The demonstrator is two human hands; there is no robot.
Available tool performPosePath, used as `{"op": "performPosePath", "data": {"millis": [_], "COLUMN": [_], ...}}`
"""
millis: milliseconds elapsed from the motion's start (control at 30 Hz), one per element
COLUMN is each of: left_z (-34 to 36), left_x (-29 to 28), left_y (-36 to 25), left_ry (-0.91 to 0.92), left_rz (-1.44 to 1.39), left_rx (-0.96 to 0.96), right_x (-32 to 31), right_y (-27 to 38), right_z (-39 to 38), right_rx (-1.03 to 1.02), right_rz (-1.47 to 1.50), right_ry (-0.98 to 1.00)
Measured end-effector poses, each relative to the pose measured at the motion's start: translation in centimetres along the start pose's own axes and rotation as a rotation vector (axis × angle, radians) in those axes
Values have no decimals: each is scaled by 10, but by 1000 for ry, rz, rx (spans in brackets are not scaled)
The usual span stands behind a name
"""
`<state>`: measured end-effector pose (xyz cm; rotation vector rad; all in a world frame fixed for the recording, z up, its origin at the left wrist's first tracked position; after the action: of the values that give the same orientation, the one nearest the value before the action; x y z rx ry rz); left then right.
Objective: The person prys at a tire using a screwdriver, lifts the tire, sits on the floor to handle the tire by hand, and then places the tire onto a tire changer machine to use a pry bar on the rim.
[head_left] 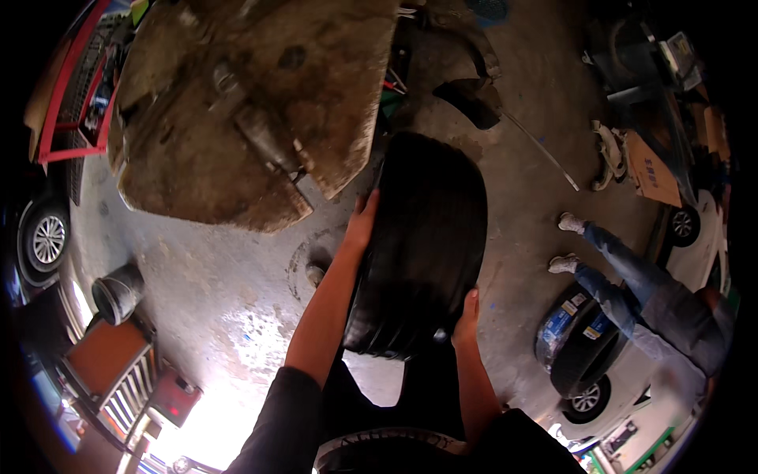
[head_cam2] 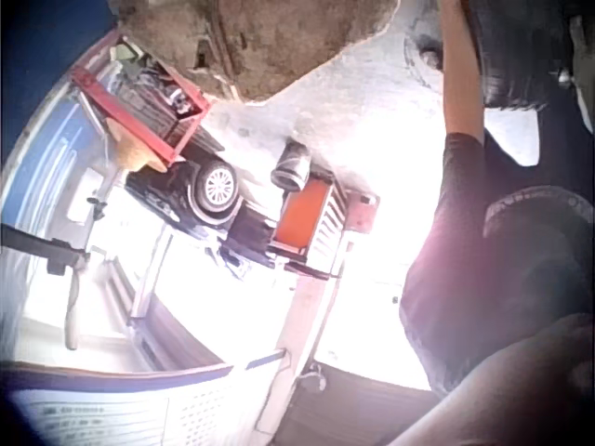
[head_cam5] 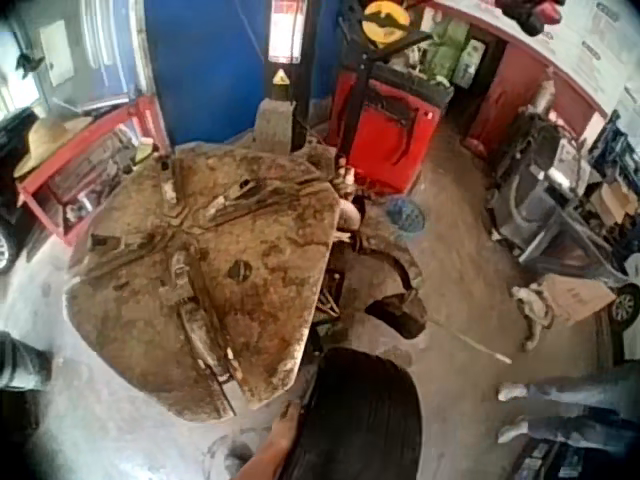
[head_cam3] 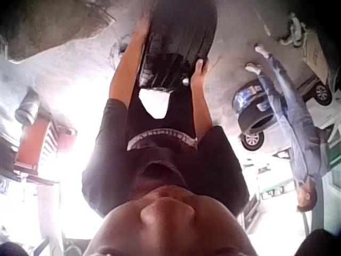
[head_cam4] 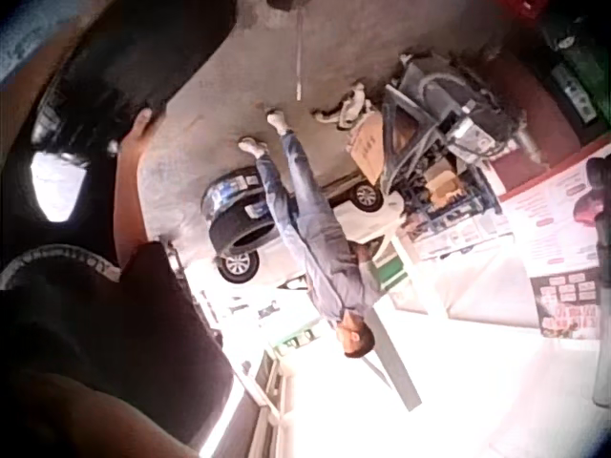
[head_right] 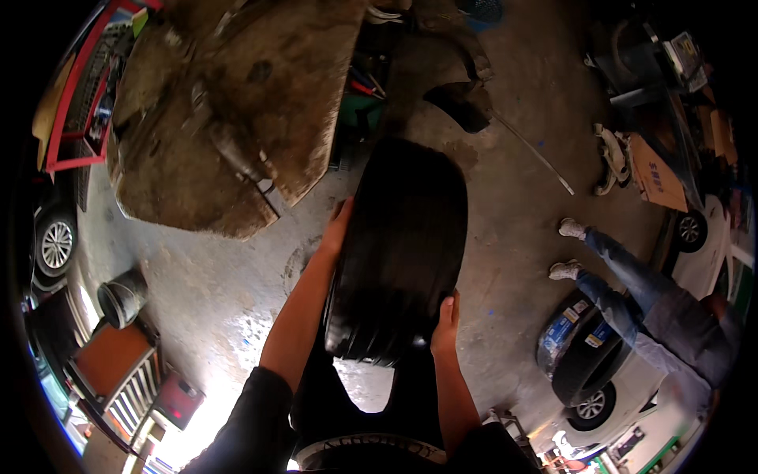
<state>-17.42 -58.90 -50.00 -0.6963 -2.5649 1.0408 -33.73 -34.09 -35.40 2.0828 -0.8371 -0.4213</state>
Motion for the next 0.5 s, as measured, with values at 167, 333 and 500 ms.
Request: {"op": "performPosePath", "data": {"millis": [167,333,500], "left_z": [-71,-124,-112], "left_x": [-7,5,10], "left_y": [62,39,6], "left_ry": [188,138,60], "left_rz": [-534,-618,-401], "left_rx": [-176,-213,-333], "right_x": [-5,-1,-1], "right_y": [-32,-27,-20], "right_z": [46,59,67], "right_rx": [428,518,443], "right_rz": [532,562,668], "right_ry": [179,133,146]}}
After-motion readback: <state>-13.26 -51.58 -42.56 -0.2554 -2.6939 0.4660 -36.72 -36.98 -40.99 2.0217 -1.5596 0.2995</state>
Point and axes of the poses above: each hand's wrist, its own z-axis towards the middle knuckle, its own x-axis out of the palm, y = z × x, the point moved 6 cm from there along z, towards the middle knuckle, and after that the axes turned 11 degrees about y, right-handed, at the moved point
